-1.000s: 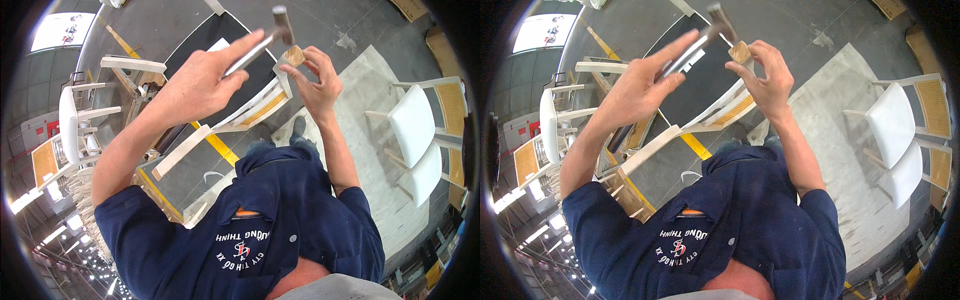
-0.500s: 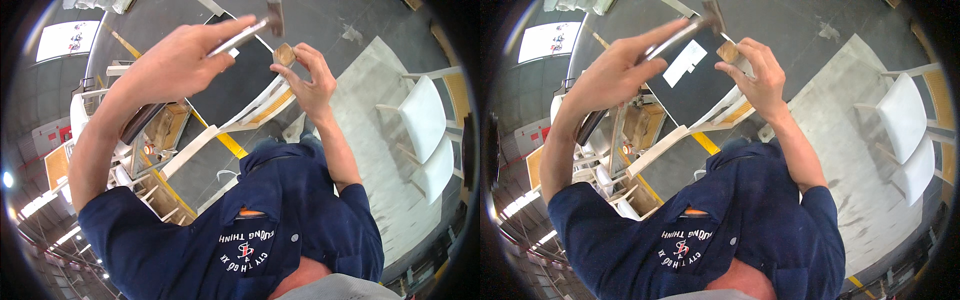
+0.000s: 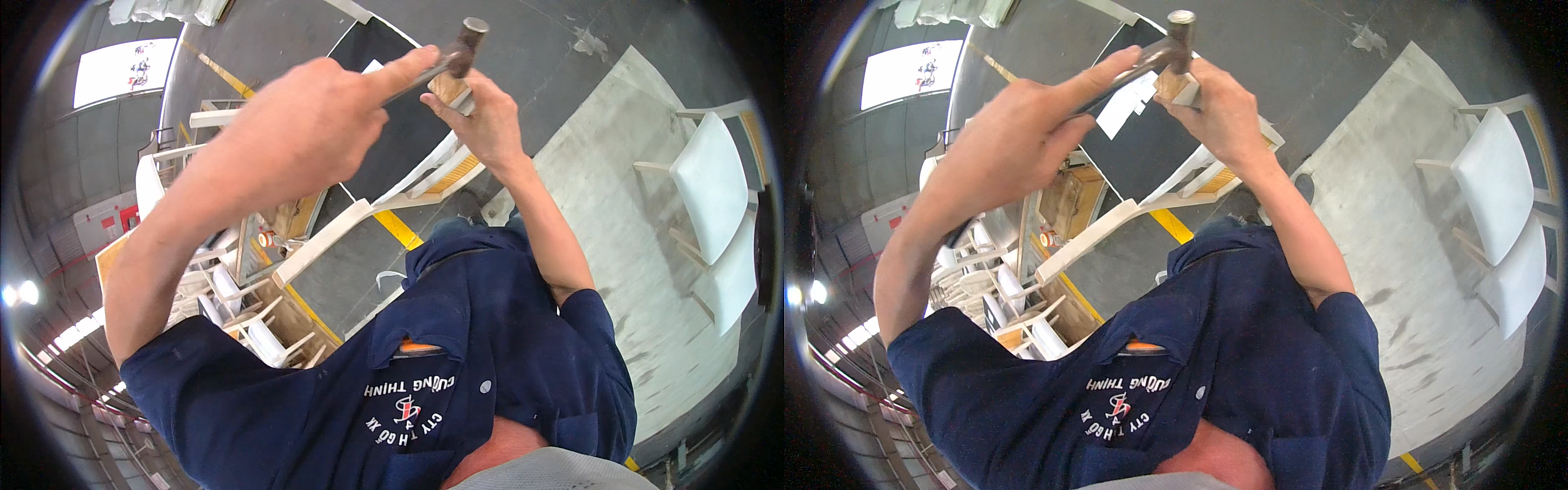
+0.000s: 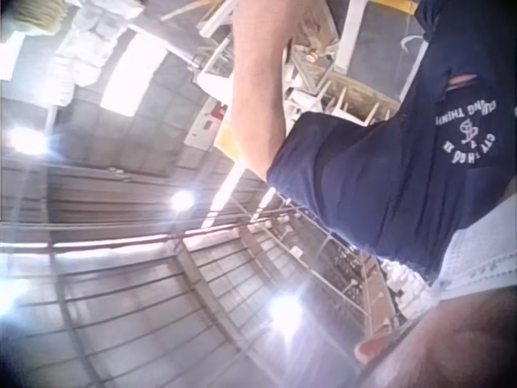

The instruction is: The person assembles white chairs by attaching legs to the seat frame and securing them with a hammer. They repeatedly lift and position the seat, align the legs, and tap them into place. The person also wipes the chair legs with a cloth during the process.

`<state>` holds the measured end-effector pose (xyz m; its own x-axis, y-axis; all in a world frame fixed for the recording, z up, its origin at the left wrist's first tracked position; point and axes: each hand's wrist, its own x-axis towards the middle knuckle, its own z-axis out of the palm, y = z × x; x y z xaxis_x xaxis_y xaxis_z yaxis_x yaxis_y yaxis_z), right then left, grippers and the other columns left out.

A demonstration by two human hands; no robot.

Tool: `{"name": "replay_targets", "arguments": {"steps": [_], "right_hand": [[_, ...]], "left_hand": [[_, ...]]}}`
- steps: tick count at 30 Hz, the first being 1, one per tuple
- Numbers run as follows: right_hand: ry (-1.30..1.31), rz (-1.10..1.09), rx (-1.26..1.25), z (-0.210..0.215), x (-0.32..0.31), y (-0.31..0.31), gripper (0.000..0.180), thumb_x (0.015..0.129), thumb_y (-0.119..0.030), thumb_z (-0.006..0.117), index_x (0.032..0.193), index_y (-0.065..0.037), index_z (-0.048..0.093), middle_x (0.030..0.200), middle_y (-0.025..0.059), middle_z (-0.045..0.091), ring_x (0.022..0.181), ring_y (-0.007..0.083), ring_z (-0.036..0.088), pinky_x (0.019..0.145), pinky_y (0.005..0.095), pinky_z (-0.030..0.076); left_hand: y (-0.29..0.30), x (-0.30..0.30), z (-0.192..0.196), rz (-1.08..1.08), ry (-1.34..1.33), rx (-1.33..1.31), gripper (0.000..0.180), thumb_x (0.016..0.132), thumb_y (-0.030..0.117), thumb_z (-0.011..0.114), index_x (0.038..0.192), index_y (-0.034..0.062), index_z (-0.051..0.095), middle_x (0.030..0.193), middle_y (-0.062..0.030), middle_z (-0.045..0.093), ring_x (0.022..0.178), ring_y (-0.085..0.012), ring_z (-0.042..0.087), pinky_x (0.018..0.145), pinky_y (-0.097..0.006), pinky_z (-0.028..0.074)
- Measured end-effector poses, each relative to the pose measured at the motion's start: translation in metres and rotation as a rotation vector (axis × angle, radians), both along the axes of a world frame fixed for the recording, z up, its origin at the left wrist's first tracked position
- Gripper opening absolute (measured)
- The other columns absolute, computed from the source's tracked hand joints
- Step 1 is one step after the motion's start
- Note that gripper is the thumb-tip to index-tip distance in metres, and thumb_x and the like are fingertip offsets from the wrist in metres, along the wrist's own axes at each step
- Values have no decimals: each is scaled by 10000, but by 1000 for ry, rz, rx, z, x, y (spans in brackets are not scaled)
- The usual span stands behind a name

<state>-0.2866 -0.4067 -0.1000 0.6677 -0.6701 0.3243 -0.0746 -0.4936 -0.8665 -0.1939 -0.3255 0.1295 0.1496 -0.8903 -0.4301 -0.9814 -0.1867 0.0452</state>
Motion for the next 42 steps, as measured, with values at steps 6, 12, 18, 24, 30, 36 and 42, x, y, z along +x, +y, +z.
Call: {"name": "replay_targets", "arguments": {"steps": [6,12,18,24,30,36,42], "right_hand": [[-90,22,-61,-15,3,-8,277,836,-243,730,1025,-79,611,894,113,660,809,307,653,716,364,524],[-149,20,-49,-16,5,-7,313,803,-197,753,1052,-71,613,907,123,662,823,298,659,721,362,526],[-37,77,-3,-15,0,-12,372,754,-199,773,1050,-72,587,951,122,660,886,308,656,759,390,530],[-31,148,-16,4,-9,-14,532,776,-298,767,1239,-123,571,1146,145,647,1049,308,632,869,390,516],[-110,422,-168,13,-17,-52,562,811,-251,708,1346,-201,547,1282,109,605,1108,272,626,940,365,505],[269,542,-760,60,-8,-72,438,811,-232,679,1242,-198,611,1252,59,615,988,246,667,796,344,576],[226,539,-591,66,-13,-71,452,736,-156,754,1176,-153,653,1208,41,651,958,219,679,805,321,573]], "left_hand": [[-5,-4,1,-64,40,-48,658,878,16,513,1476,246,366,652,-180,583,457,-270,484,568,-409,422],[-11,-19,10,19,-58,-56,669,872,8,521,1477,243,359,776,-191,647,638,-310,623,626,-405,470],[21,-19,-10,73,-39,13,648,843,-25,575,1437,187,428,933,-195,666,721,-376,640,660,-391,515],[79,-32,-53,243,119,-486,732,811,6,621,1468,224,381,637,-78,519,521,-266,549,508,-385,464],[103,-46,-106,690,415,-711,668,837,-45,606,1459,73,392,1113,-50,661,681,-28,472,612,-198,431],[104,-64,-130,811,534,-895,659,846,-9,598,1457,154,412,916,-114,672,580,-91,500,604,-238,459],[102,-74,-153,739,583,-1073,673,810,-37,611,1432,167,454,841,-122,655,597,-229,577,639,-280,484]]}}
